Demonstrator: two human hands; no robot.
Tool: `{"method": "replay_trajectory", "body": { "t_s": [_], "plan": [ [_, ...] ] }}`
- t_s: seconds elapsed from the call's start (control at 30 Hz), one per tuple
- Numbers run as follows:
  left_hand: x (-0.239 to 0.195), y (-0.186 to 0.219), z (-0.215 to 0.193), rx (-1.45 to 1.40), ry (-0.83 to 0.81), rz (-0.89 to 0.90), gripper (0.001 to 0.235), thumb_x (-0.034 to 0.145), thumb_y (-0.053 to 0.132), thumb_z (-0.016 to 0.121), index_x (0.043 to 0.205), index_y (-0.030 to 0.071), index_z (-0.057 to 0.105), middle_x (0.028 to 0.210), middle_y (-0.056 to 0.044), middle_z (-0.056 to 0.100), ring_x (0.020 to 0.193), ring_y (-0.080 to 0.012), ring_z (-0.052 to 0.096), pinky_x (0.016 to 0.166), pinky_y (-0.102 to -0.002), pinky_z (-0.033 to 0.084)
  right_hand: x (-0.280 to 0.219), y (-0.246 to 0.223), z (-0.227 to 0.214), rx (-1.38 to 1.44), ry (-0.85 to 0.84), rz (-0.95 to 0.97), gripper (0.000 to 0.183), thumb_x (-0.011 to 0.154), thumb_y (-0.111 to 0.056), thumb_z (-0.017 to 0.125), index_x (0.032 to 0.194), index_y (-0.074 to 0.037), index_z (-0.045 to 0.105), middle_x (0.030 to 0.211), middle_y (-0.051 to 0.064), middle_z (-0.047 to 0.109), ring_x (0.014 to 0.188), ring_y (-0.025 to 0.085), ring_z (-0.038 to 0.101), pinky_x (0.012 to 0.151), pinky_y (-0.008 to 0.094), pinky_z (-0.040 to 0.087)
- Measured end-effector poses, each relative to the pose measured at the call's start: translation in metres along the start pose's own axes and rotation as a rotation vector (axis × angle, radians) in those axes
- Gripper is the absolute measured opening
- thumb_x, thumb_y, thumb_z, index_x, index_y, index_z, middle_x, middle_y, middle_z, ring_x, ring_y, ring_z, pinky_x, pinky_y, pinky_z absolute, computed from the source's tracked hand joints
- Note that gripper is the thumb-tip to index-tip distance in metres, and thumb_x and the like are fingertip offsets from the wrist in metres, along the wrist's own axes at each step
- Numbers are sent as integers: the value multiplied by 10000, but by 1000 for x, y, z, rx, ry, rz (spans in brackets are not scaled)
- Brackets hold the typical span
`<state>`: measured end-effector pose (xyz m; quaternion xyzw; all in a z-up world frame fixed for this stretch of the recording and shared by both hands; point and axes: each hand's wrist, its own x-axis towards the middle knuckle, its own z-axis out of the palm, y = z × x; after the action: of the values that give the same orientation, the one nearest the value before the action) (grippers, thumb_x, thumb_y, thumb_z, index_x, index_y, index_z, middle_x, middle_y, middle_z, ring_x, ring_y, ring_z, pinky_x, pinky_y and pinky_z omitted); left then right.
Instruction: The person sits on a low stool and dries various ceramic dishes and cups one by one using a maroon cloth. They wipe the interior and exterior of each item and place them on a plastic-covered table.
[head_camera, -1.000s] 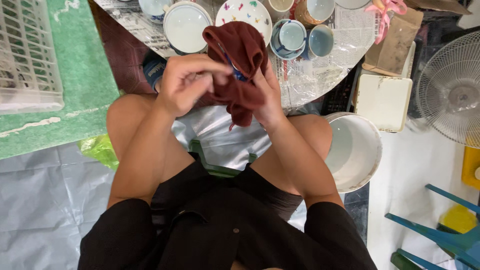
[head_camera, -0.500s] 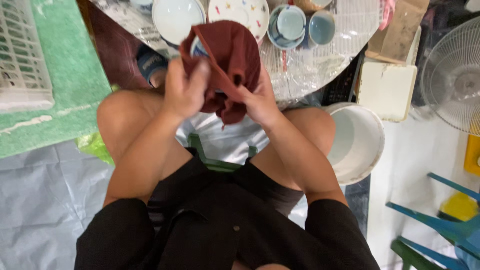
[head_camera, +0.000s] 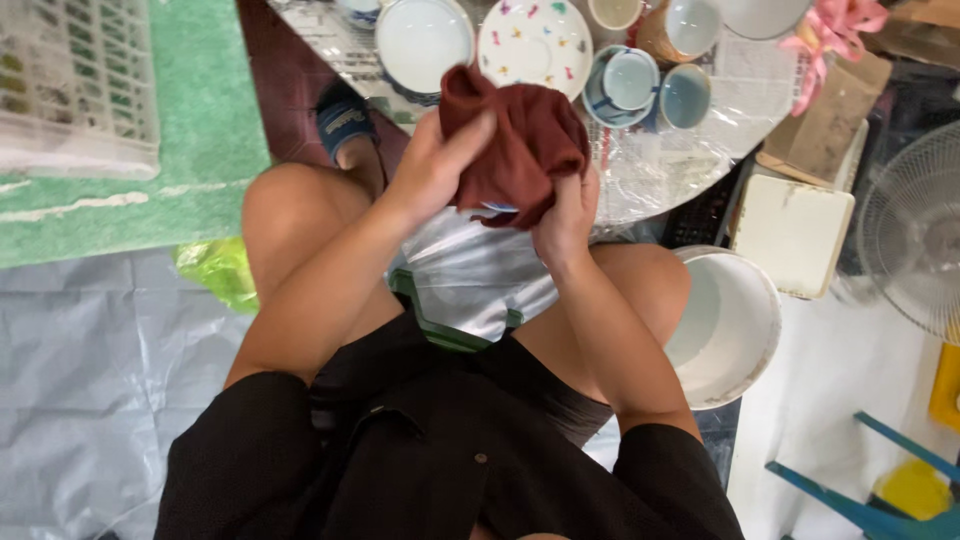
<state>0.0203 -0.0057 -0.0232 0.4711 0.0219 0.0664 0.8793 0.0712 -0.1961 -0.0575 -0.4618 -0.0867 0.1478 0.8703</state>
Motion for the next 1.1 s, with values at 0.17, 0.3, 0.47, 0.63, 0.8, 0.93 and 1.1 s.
{"method": "replay_trajectory", "body": {
  "t_s": [0.17,0.3,0.47,0.63,0.8,0.93,1.1],
  "plan": [
    [4,-1,-16,66,7,4,342,1187,234,592,1279,-94,610,1206,-107,634,1094,-165,577,971,-343,478,-12,-10,17,32,-81,168,498,1065,-163,593,1521,-54,425,1500,107,540,1376,250,537,1190,414,436],
    [-4,12,-9,67,-316,17,447,1066,194,663,1437,10,495,1421,-57,587,1323,-131,549,1168,-318,448,2,-20,16,112,31,118,409,1106,-269,544,1431,-25,501,1424,150,582,1311,300,590,1146,461,483],
    [-9,10,17,296,-248,166,492,973,161,804,1350,-19,543,1303,-59,654,1231,-145,617,1120,-329,490,12,-9,-2,125,163,113,399,1103,-277,507,1413,-26,514,1375,156,596,1260,297,594,1112,450,486],
    [-9,-3,8,379,80,134,321,1115,303,671,1199,-5,694,1084,-10,738,964,-94,660,878,-297,569,-8,-2,-6,-945,-40,-294,512,1049,-146,647,1503,-12,453,1459,122,548,1306,226,556,1145,346,456],
    [1,-9,-12,157,152,106,386,1194,334,518,1217,-22,663,1103,-23,691,986,-74,600,907,-261,512,-17,-4,17,-315,-165,-5,544,1058,-76,667,1534,12,418,1496,111,570,1341,172,548,1204,321,406],
    [-2,-4,-7,3,107,138,361,1124,280,562,1347,-2,586,1265,-29,680,1157,-83,621,1035,-263,514,-17,-24,33,-350,-208,-25,659,951,-43,816,1498,12,453,1432,103,621,1277,173,605,1165,339,465],
    [-3,17,0,272,-69,201,283,1106,181,665,1290,-31,634,1201,-43,710,1055,-71,627,957,-260,536,-10,-38,53,-466,-219,-9,590,805,-42,917,1307,12,612,1244,95,732,1148,186,722,1057,354,592]
  ]
}}
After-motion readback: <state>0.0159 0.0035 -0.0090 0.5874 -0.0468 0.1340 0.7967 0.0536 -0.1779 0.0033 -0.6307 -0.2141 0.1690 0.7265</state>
